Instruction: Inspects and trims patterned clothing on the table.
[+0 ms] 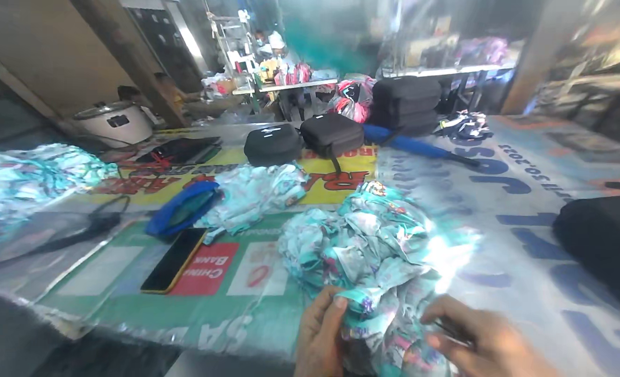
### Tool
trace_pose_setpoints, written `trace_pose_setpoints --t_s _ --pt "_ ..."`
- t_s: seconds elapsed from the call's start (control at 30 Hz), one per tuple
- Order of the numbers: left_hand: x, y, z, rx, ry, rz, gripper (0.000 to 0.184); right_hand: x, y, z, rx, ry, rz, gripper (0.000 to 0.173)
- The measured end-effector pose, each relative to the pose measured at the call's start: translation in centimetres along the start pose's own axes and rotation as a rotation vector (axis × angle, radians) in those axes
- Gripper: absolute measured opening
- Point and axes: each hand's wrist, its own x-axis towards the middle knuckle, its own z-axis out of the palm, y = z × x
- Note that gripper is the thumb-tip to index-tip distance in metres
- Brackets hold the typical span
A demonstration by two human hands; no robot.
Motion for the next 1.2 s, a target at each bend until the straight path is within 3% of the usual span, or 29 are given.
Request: trace_pose_setpoints --t_s 0.13,0.23,0.33,0.43,0.53,0.63,0.73,0.8,0.93,1.03,1.1,1.2 --pt "-0.1 0.0 0.8 -0.041 -0.020 0.029 0.022 1.9 -0.5 2.7 0.149 0.106 -0.125 0.045" --pt "0.2 0.5 1.8 -0.218 0.077 -0.034 0.025 1.8 0.2 4.1 -0.115 0.125 -0.365 0.016" --pt "0.7 0.8 2.1 -0.387 0.147 -0.098 0.028 0.8 0.8 4.2 -0.250 0.102 -0.470 0.013" --pt "0.6 0.7 2.2 -0.421 0.125 -0.094 0.024 0.5 0.9 3.7 0.036 0.101 -0.408 0.020" --pt "0.1 0.3 2.6 -0.360 0.078 -0.035 0.020 1.3 -0.1 3.6 0.233 0.236 -0.259 0.025" --pt "-0.3 -0.3 2.6 -0.249 0.014 0.048 0.019 2.3 -0.8 4.4 0.287 0.333 -0.173 0.048" --pt "-0.6 -0.7 2.5 -0.102 -0.064 0.153 0.021 3.0 -1.3 5.0 0.277 0.371 -0.194 0.058" --pt "-0.6 -1.0 2.3 0.019 -0.108 0.227 0.023 3.3 -1.5 5.0 0.277 0.342 -0.163 0.052" --pt "-0.1 -1.4 1.9 0.142 -0.112 0.330 0.029 3.7 -0.7 4.3 0.383 0.285 -0.173 0.007" --pt "-0.2 -1.3 2.0 0.137 -0.010 0.271 0.024 3.9 0.7 3.6 0.468 0.233 -0.209 0.010" --pt "-0.2 -1.4 2.2 0.222 -0.053 0.254 0.019 3.8 0.9 3.5 0.517 0.206 -0.175 0.011" --pt "0.0 -1.4 2.6 0.324 -0.168 0.272 0.038 3.8 0.8 3.4 0.507 0.157 -0.157 0.013"
